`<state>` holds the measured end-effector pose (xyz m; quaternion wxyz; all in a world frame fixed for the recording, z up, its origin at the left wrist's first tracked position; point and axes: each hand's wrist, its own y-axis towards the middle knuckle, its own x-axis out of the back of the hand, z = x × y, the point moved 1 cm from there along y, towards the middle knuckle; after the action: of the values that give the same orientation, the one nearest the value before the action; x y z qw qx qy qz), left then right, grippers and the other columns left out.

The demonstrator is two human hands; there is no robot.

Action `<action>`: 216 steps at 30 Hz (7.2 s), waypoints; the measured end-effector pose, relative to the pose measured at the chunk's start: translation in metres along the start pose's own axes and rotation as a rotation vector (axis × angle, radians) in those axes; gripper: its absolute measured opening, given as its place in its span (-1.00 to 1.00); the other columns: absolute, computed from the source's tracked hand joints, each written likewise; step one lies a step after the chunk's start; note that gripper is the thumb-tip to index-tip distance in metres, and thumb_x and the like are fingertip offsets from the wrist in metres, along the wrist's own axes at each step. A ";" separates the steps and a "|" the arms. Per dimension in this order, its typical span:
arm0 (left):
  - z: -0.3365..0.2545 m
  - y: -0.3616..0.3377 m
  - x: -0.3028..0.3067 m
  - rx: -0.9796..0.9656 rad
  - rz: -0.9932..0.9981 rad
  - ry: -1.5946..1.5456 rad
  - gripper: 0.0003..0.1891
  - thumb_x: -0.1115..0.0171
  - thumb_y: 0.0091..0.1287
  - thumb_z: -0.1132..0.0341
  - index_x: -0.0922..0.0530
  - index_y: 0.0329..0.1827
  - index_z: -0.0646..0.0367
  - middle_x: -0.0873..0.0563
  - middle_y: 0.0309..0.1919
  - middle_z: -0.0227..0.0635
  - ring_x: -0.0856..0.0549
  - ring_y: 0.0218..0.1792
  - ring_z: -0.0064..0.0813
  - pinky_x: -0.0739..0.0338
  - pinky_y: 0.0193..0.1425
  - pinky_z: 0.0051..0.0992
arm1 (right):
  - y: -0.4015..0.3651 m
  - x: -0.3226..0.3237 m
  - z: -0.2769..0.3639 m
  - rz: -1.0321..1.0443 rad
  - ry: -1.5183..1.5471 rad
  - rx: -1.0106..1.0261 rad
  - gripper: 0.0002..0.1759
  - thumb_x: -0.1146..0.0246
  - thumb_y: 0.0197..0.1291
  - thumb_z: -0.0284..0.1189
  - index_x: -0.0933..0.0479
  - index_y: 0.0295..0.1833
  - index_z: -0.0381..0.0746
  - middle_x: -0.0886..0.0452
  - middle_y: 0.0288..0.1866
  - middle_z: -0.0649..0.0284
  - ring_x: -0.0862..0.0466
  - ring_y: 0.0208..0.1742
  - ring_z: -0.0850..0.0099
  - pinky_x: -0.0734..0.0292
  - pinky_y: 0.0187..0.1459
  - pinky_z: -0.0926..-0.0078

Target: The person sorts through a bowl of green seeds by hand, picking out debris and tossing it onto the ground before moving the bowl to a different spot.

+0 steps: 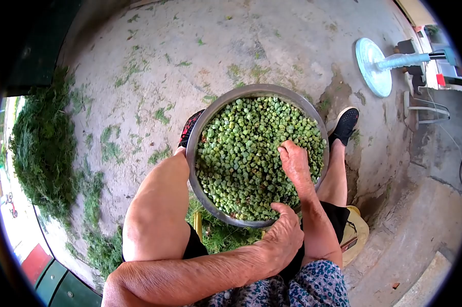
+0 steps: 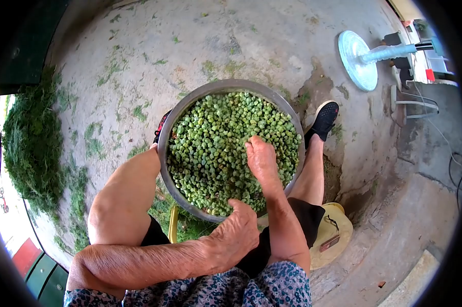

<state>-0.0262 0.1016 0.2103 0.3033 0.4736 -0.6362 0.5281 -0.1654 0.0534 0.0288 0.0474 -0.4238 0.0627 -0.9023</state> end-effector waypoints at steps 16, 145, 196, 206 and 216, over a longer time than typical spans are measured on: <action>0.001 -0.008 0.000 0.008 -0.109 0.022 -0.69 0.04 0.30 0.23 -0.58 -0.16 0.28 -0.62 -0.27 0.01 -0.58 -0.23 -0.06 -0.47 -0.21 -0.04 | -0.001 0.016 0.004 0.147 0.220 -0.181 -0.84 -0.23 0.10 -0.58 -0.62 -0.17 -0.28 -0.66 -0.40 0.06 -0.62 -0.59 0.33 -0.52 -0.50 0.40; 0.009 -0.003 0.001 0.252 -0.143 -0.117 -0.80 -0.22 0.01 0.31 -0.66 -0.41 0.27 -0.63 -0.45 -0.19 -0.60 -0.34 -0.26 -0.46 -0.24 -0.22 | -0.030 -0.036 0.086 0.450 -0.175 -0.021 -0.48 -0.14 0.24 -0.08 -0.38 0.27 -0.04 -0.20 0.43 0.14 -0.21 0.41 0.12 0.16 0.41 -0.16; -0.048 -0.033 -0.018 0.640 -0.714 -1.501 -0.77 -0.29 0.21 0.40 -0.54 -0.18 0.41 -0.69 -0.45 -0.22 -0.66 -0.52 -0.57 -0.58 -0.44 -0.56 | -0.187 0.061 0.125 -0.449 0.899 -0.174 -0.90 -0.13 0.23 -0.68 -0.50 -0.17 -0.35 -0.58 -0.33 0.32 -0.53 -0.33 0.60 -0.49 -0.27 0.65; -0.116 -0.057 -0.063 0.761 -1.019 -1.769 -0.78 -0.15 0.21 0.57 -0.54 -0.08 0.39 -0.66 -0.29 -0.21 -0.68 -0.27 -0.46 -0.62 -0.12 -0.50 | -0.235 0.032 0.116 -0.230 1.065 -0.300 -0.92 -0.18 0.21 -0.59 -0.52 -0.19 -0.34 -0.57 -0.42 0.37 -0.51 -0.44 0.66 -0.46 -0.39 0.68; -0.122 -0.066 -0.117 0.800 -1.012 -2.148 -0.79 -0.20 0.32 0.29 -0.53 -0.08 0.21 -0.63 -0.36 -0.40 -0.63 -0.41 -0.57 -0.52 -0.35 -0.61 | -0.275 -0.015 0.082 0.313 0.039 -0.026 -0.78 -0.20 0.06 -0.31 -0.60 -0.25 -0.22 -0.61 -0.30 -0.01 -0.62 -0.21 0.00 -0.51 -0.17 0.11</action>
<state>0.0640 0.2518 0.1638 -0.3644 0.9141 -0.1041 -0.1440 -0.1019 0.3209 0.1114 0.1807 -0.3917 0.1403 -0.8912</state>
